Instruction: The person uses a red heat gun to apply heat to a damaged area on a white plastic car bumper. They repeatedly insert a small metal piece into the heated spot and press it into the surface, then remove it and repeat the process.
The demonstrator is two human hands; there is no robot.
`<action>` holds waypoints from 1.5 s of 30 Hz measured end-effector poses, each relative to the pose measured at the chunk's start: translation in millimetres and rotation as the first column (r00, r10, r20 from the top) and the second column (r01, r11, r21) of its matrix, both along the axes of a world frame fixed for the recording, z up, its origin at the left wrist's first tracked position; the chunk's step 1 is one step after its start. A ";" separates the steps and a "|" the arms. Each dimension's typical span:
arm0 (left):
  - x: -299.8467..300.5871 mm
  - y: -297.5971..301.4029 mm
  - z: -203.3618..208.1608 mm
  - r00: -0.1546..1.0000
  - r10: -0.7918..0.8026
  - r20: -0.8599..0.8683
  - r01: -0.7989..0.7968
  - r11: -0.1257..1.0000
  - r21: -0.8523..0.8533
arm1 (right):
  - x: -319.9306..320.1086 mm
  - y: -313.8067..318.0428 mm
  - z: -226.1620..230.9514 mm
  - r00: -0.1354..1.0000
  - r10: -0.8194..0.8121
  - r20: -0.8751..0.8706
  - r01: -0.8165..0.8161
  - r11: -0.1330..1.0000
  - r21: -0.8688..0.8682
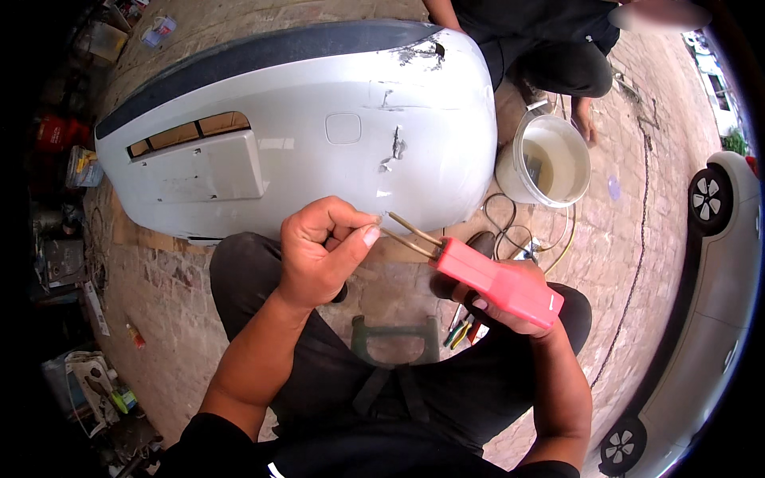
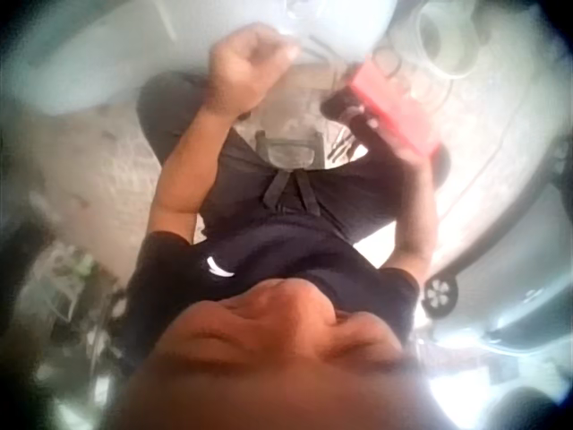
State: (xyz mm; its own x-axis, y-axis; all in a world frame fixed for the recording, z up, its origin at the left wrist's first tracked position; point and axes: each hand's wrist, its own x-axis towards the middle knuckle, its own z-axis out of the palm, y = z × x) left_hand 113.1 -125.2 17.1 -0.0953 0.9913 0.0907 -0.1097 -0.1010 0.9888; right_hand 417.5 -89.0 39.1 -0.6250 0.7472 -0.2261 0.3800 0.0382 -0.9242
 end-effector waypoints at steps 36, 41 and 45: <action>26.1 -21.8 -18.4 0.780 0.047 0.624 0.427 0.688 -0.586 | -23.3 184.0 -62.2 0.937 0.077 0.340 -0.256 0.815 0.521; 20.9 -21.5 -16.1 0.766 0.066 0.639 0.418 0.704 -0.574 | -25.3 186.1 -55.4 0.916 0.075 0.395 -0.294 0.796 0.529; 17.9 -21.2 -13.9 0.736 0.083 0.672 0.428 0.712 -0.557 | -22.3 185.1 -53.7 0.913 0.050 0.405 -0.286 0.787 0.547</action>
State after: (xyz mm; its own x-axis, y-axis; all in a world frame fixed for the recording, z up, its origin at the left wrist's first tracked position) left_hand 131.0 -146.4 3.1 0.3068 0.7610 -0.5717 -0.6423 0.6087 0.4657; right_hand 395.2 96.2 -14.6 -0.7183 0.6957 -0.0096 0.6050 0.6177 -0.5025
